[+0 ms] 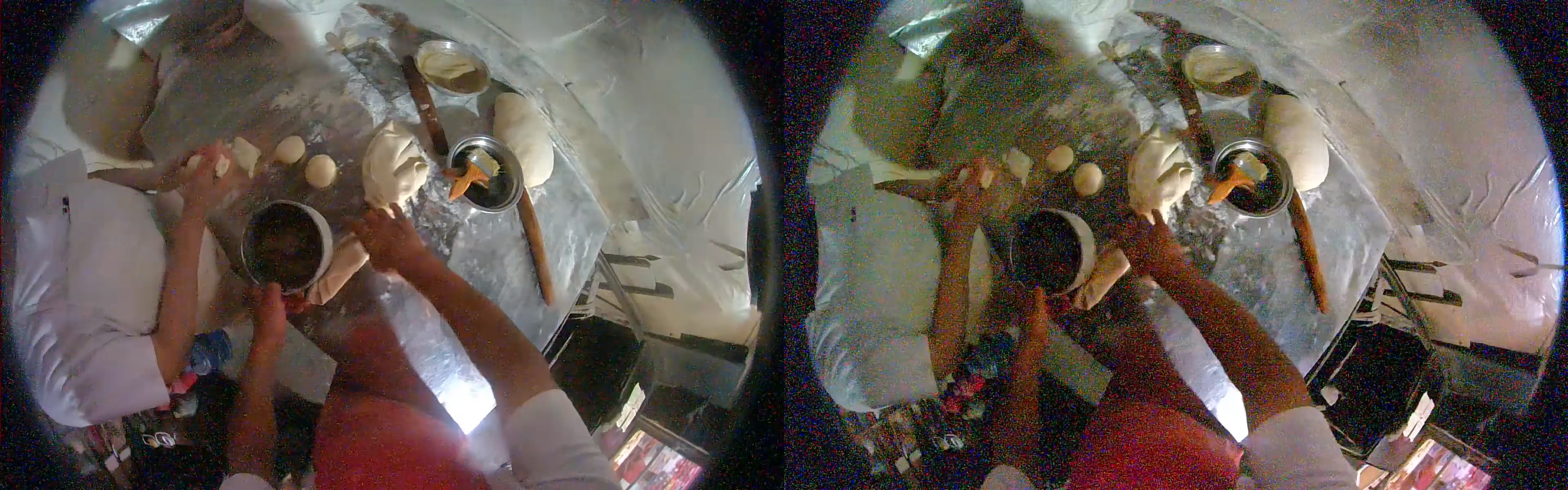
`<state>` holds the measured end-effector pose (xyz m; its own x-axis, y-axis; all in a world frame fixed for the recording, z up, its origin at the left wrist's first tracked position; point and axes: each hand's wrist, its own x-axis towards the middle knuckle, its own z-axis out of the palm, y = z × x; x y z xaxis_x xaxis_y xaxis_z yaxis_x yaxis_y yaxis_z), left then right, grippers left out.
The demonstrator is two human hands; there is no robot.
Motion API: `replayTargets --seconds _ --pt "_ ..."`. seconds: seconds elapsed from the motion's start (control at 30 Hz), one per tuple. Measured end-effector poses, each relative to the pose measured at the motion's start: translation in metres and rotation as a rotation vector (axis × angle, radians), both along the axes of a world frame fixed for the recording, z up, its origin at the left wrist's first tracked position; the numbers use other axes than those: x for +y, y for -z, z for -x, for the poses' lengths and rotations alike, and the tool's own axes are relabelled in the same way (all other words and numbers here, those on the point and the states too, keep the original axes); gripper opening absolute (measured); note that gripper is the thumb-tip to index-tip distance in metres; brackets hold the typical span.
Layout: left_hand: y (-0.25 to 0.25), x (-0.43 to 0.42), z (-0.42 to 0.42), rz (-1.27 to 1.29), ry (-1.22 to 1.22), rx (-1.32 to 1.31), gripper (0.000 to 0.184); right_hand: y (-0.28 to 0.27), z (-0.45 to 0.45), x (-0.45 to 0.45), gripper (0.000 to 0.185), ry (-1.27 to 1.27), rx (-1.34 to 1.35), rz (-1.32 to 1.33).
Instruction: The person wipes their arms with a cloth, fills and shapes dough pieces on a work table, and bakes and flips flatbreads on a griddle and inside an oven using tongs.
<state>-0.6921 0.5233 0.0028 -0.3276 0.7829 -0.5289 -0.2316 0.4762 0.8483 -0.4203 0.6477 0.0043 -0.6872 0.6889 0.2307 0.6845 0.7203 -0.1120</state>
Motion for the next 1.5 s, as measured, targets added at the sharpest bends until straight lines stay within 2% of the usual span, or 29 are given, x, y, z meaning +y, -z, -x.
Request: replayTargets --seconds 0.07,0.1,0.17,0.23,0.3,0.33,0.4,0.47,0.5,0.53,0.57,0.63,0.7,0.73,0.8,0.83,0.9,0.93,0.97,1.03,1.1,1.13,1.2,1.27,1.3,1.37,1.4,1.47,1.5 --pt "0.042 -0.014 0.014 0.08 0.065 -0.114 0.033 -0.017 -0.012 -0.006 0.036 0.029 -0.304 0.356" --pt "0.037 -0.015 0.009 0.083 0.06 -0.123 0.033 -0.023 -0.02 -0.016 0.03 0.067 -0.289 0.455" --pt "0.014 0.004 -0.013 0.163 0.149 -0.075 0.027 -0.029 -0.05 -0.048 0.036 0.136 -0.088 0.523" --pt "0.004 0.017 -0.042 0.131 0.165 -0.048 0.028 -0.018 -0.084 -0.103 0.03 0.355 0.218 0.694" --pt "-0.007 0.022 -0.067 0.115 0.182 -0.015 0.029 -0.007 -0.116 -0.156 0.037 0.625 0.364 1.015" --pt "-0.012 0.023 -0.08 0.129 0.152 -0.034 0.033 0.006 -0.128 -0.189 0.037 0.642 0.356 1.021" --pt "-0.009 -0.002 -0.102 0.156 0.137 -0.058 0.036 0.028 -0.147 -0.245 0.038 1.008 0.853 1.424" --pt "0.012 -0.06 -0.121 0.173 0.464 -0.195 0.043 -0.023 -0.125 -0.261 0.04 1.184 1.036 1.669" --pt "0.03 -0.093 -0.139 0.246 0.513 -0.276 0.046 0.0 -0.123 -0.283 0.036 1.174 1.217 1.708" --pt "0.042 -0.119 -0.16 0.318 0.554 -0.356 0.05 -0.025 -0.113 -0.279 0.033 1.126 1.05 1.712" --pt "0.031 -0.124 -0.176 0.319 0.557 -0.354 0.05 -0.028 -0.103 -0.282 0.034 1.115 1.153 1.755" --pt "0.002 -0.122 -0.199 0.375 0.54 -0.765 0.052 -0.029 -0.082 -0.294 0.034 1.096 1.261 1.791" --pt "0.015 -0.115 -0.212 0.319 0.577 -0.844 0.051 -0.033 -0.069 -0.304 0.037 1.011 1.336 1.548" --pt "0.016 -0.113 -0.218 0.265 0.612 -0.928 0.05 -0.034 -0.079 -0.311 0.037 1.002 1.34 1.539" --pt "0.003 -0.117 -0.216 0.193 0.654 -0.796 0.047 -0.036 -0.112 -0.32 0.039 0.869 0.795 1.482" --pt "-0.006 -0.12 -0.214 0.257 0.657 -0.772 0.044 -0.037 -0.127 -0.323 0.039 0.857 0.8 1.464" --pt "0.007 -0.141 -0.211 0.309 0.659 -0.737 0.041 -0.039 -0.146 -0.33 0.04 0.928 1.317 1.707" --pt "0.043 -0.163 -0.211 0.279 0.697 -1.131 0.037 -0.038 -0.146 -0.333 0.04 0.904 1.326 1.696" --pt "0.062 -0.173 -0.211 0.239 0.728 -1.522 0.033 -0.037 -0.145 -0.334 0.043 0.81 1.467 1.818" --pt "0.029 -0.176 -0.217 0.183 0.79 -1.388 0.029 -0.021 -0.137 -0.342 0.046 0.7 1.634 2.046" --pt "-0.022 -0.184 -0.229 0.12 0.875 -1.161 0.023 -0.015 -0.138 -0.347 0.046 0.602 1.657 2.041" --pt "-0.049 -0.186 -0.233 0.115 0.879 -1.145 0.023 -0.014 -0.138 -0.348 0.046 0.535 1.675 2.032" --pt "-0.089 -0.189 -0.242 0.226 0.678 -0.723 0.033 -0.019 -0.137 -0.35 0.045 0.537 1.661 1.918" --pt "-0.075 -0.204 -0.219 0.211 0.698 -0.699 0.034 -0.032 -0.136 -0.352 0.046 0.587 1.624 1.699" --pt "-0.065 -0.226 -0.204 0.205 0.718 -0.685 0.035 -0.055 -0.134 -0.346 0.046 0.571 1.625 1.699" --pt "-0.057 -0.221 -0.21 0.18 0.756 -0.653 0.037 -0.112 -0.132 -0.321 0.035 0.057 1.363 1.417" --pt "-0.053 -0.218 -0.212 0.166 0.772 -0.635 0.038 -0.116 -0.132 -0.323 0.035 0.033 1.359 1.41" --pt "-0.043 -0.228 -0.222 0.126 0.777 -0.594 0.039 -0.117 -0.137 -0.334 0.026 0.423 1.244 1.4" --pt "-0.038 -0.229 -0.227 0.101 0.765 -0.571 0.04 -0.119 -0.137 -0.332 0.026 0.375 1.224 1.407"
